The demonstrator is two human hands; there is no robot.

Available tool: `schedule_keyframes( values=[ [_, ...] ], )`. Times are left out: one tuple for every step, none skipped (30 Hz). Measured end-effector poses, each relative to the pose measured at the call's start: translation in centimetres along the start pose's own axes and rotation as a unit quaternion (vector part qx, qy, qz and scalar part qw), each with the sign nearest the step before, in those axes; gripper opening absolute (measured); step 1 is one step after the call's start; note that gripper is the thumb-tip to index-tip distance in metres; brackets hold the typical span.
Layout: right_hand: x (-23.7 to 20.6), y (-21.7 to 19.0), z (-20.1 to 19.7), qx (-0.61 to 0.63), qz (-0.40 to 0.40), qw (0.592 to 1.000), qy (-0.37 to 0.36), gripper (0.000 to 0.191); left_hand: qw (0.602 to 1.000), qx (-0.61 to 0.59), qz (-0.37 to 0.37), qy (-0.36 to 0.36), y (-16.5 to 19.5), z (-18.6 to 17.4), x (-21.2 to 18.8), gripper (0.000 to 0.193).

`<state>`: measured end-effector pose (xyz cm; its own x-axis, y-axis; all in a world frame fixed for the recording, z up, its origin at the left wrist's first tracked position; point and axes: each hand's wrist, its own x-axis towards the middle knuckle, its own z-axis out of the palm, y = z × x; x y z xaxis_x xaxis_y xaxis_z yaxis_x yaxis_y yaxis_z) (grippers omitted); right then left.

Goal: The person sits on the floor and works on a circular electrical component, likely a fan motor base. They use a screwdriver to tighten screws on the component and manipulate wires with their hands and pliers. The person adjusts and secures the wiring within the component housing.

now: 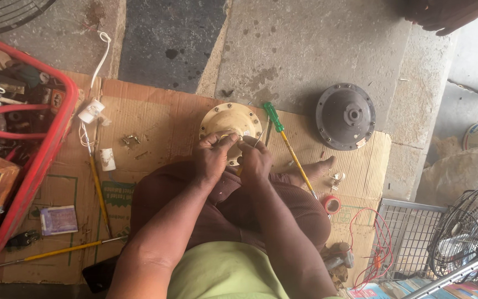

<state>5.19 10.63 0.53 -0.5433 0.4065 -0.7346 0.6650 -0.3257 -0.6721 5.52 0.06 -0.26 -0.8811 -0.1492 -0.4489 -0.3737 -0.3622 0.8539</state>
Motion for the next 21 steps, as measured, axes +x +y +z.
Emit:
schedule_keyframes(
  values=[
    [0.0, -0.1, -0.2, 0.0, 0.013, 1.0, -0.01, 0.029, 1.0, 0.008, 0.002, 0.001, 0.1, -0.1, 0.0, 0.012],
    [0.1, -0.2, -0.2, 0.009, 0.017, 1.0, -0.011, 0.03, 1.0, 0.013, 0.001, 0.002, 0.2, -0.1, 0.1, 0.013],
    [0.0, -0.2, -0.3, 0.017, 0.022, 1.0, -0.012, 0.032, 1.0, 0.018, -0.001, 0.002, 0.3, -0.2, 0.1, 0.013],
    [-0.2, -0.1, -0.3, 0.026, 0.026, 0.999, -0.013, 0.034, 1.0, 0.023, -0.003, 0.004, 0.5, -0.3, 0.2, 0.013],
    [-0.3, 0.1, -0.3, 0.043, 0.027, 0.998, -0.021, 0.034, 0.999, 0.031, -0.004, 0.006, 0.7, -0.3, 0.4, 0.013],
    [-0.6, 0.3, -0.4, 0.059, 0.029, 0.997, -0.029, 0.034, 0.999, 0.039, -0.006, 0.009, 1.0, -0.4, 0.5, 0.014],
    [-0.9, 0.6, -0.4, 0.076, 0.031, 0.996, -0.036, 0.035, 0.999, 0.048, -0.009, 0.011, 1.2, -0.5, 0.8, 0.014],
    [-1.2, 1.0, -0.4, 0.103, 0.039, 0.994, -0.028, 0.033, 0.999, 0.043, -0.015, 0.012, 1.3, -0.4, 0.9, 0.014],
    [-1.4, 1.4, -0.3, 0.13, 0.045, 0.99, -0.02, 0.032, 0.999, 0.038, -0.021, 0.013, 1.4, -0.4, 1.0, 0.014],
    [-1.5, 1.6, -0.2, 0.157, 0.05, 0.986, -0.014, 0.032, 0.999, 0.033, -0.023, 0.013, 1.5, -0.3, 1.2, 0.014],
    [-1.4, 1.7, -0.1, 0.164, 0.059, 0.984, -0.029, 0.03, 0.999, 0.033, -0.019, 0.012, 1.5, -0.1, 1.4, 0.014],
    [-1.3, 1.8, -0.1, 0.17, 0.069, 0.982, -0.041, 0.029, 0.999, 0.034, -0.018, 0.01, 1.4, 0.1, 1.5, 0.014],
    [-1.2, 1.9, -0.2, 0.176, 0.08, 0.98, -0.052, 0.027, 0.999, 0.034, -0.019, 0.008, 1.3, 0.3, 1.5, 0.014],
    [-0.9, 1.9, -0.3, 0.128, 0.083, 0.987, -0.048, 0.025, 0.999, 0.029, -0.027, 0.012, 1.1, 0.6, 1.6, 0.013],
    [-0.5, 1.8, -0.3, 0.081, 0.085, 0.992, -0.046, 0.024, 0.999, 0.025, -0.031, 0.016, 1.0, 0.8, 1.7, 0.013],
    [-0.3, 1.9, -0.4, 0.031, 0.089, 0.995, -0.044, 0.023, 0.999, 0.021, -0.038, 0.023, 0.9, 1.0, 1.6, 0.013],
    [-0.1, 1.8, -0.5, 0.03, 0.054, 0.997, -0.047, 0.023, 0.999, 0.027, -0.032, 0.014, 0.8, 1.1, 1.7, 0.013],
    [0.1, 1.6, -0.5, 0.03, 0.018, 0.998, -0.051, 0.024, 0.999, 0.033, -0.025, 0.006, 0.8, 1.1, 1.7, 0.014],
    [0.1, 1.7, -0.8, 0.027, -0.014, 0.998, -0.05, 0.024, 0.999, 0.04, -0.024, -0.003, 0.8, 1.1, 1.6, 0.015],
    [0.0, 1.7, -1.1, -0.017, -0.043, 0.999, -0.025, 0.026, 0.999, 0.041, -0.028, -0.01, 0.7, 1.1, 1.6, 0.015],
    [0.1, 1.8, -1.5, -0.06, -0.077, 0.995, -0.003, 0.027, 0.999, 0.041, -0.026, -0.018, 0.8, 1.1, 1.5, 0.014]
  ],
)
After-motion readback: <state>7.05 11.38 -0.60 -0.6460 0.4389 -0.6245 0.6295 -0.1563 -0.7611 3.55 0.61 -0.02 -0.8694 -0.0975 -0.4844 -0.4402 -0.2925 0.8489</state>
